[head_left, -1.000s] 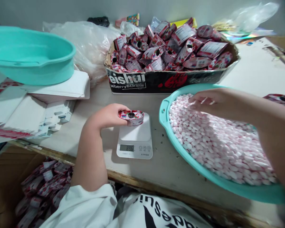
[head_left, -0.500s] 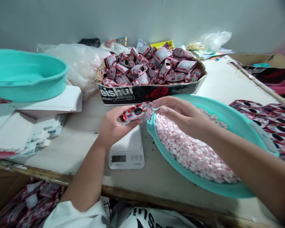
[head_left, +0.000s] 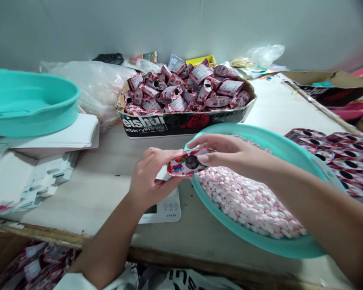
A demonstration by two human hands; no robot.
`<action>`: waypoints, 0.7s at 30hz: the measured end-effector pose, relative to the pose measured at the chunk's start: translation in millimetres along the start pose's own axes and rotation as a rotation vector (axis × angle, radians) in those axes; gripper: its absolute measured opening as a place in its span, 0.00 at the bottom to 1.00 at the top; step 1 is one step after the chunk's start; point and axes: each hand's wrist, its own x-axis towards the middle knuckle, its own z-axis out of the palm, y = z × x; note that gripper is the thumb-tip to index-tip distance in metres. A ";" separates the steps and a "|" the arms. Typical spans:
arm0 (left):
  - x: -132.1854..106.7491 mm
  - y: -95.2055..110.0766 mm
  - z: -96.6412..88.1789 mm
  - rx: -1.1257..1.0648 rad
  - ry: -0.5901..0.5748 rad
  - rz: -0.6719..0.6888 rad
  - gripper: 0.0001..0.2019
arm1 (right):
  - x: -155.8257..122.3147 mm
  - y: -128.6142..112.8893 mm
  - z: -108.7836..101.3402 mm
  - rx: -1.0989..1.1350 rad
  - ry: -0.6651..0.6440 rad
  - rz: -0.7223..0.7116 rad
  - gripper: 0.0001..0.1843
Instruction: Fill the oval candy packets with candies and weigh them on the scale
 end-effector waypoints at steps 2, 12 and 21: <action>-2.3 -4.1 1.3 0.052 -0.034 -0.070 0.20 | -0.9 -2.5 -16.2 0.041 0.117 -0.005 0.23; -10.1 -42.5 -0.3 0.311 0.021 -0.166 0.19 | -30.9 15.3 -115.0 -0.173 0.651 0.028 0.19; -15.2 -51.1 6.9 0.365 -0.027 -0.172 0.18 | -28.0 27.9 -123.3 -0.576 0.716 0.153 0.23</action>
